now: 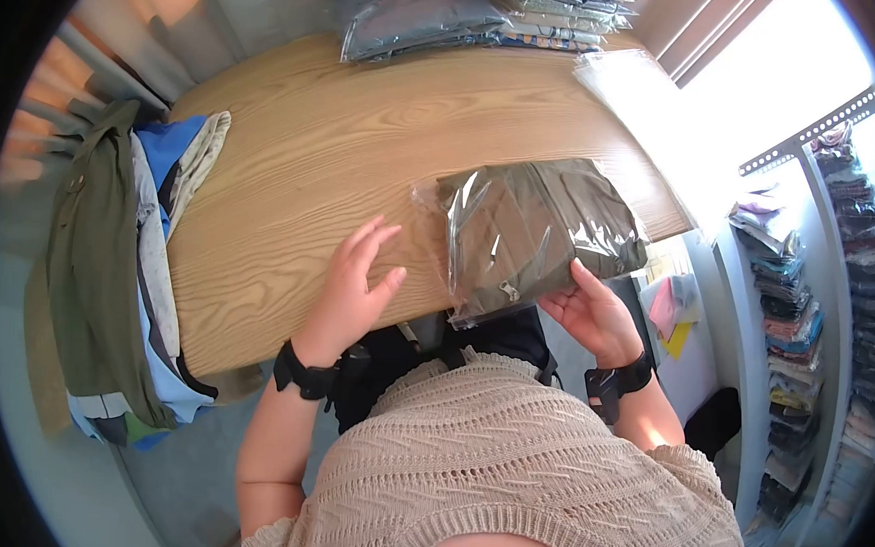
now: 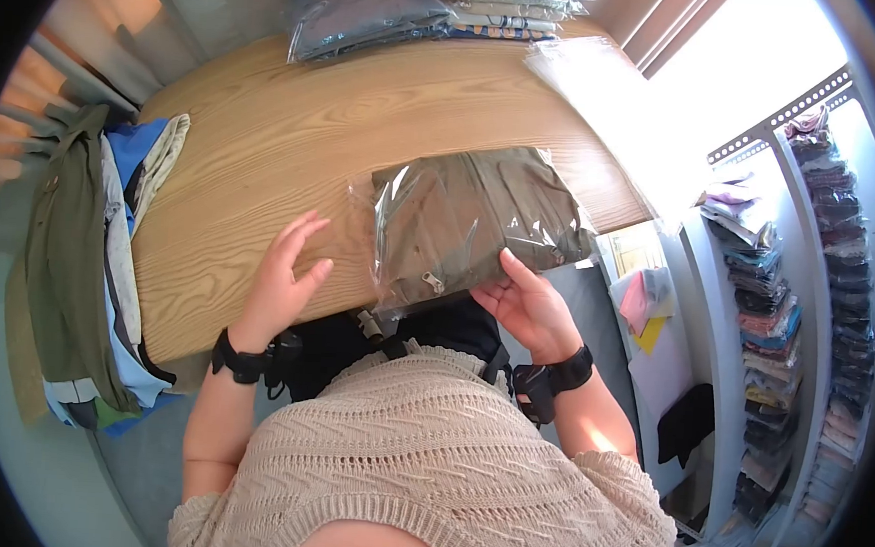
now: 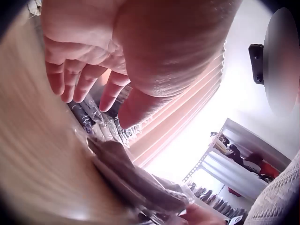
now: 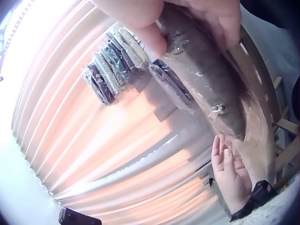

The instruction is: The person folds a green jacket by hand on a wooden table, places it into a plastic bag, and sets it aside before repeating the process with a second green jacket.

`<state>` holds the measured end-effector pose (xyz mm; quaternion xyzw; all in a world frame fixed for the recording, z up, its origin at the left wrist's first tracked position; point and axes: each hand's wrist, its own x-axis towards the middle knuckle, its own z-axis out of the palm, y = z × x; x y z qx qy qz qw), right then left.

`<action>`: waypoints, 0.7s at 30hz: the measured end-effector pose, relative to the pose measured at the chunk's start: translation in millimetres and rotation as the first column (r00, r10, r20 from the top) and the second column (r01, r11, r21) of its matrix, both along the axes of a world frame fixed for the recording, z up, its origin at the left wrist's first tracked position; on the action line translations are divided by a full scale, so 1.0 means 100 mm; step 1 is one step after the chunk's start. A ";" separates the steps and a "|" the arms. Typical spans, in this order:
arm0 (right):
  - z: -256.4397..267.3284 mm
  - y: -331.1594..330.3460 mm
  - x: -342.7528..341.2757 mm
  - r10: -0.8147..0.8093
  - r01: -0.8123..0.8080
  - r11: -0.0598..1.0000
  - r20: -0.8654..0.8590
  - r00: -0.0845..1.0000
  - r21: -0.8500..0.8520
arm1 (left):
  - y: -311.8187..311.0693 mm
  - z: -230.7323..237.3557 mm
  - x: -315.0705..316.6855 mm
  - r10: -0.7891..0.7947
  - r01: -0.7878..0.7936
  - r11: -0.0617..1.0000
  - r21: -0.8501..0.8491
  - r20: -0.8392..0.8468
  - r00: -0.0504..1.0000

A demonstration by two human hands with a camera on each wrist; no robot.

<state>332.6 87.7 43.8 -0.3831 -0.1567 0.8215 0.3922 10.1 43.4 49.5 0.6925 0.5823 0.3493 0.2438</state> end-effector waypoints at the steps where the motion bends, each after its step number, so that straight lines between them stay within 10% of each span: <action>1: 0.01 -0.01 0.00 0.020 -0.020 0.999 -0.017 1.000 0.032 | 0.06 0.03 -0.02 0.007 -0.007 1.000 -0.013 0.023 1.000; 18: 1.27 1.06 -0.81 0.161 -0.155 0.964 -0.007 0.987 0.217 | -0.58 -0.25 -0.47 0.412 -0.424 0.902 0.084 0.136 0.901; 21: 1.35 1.62 -1.39 0.204 -0.171 0.942 -0.091 0.975 0.288 | -0.56 -0.27 -0.37 0.485 -0.461 0.855 0.239 -0.053 0.873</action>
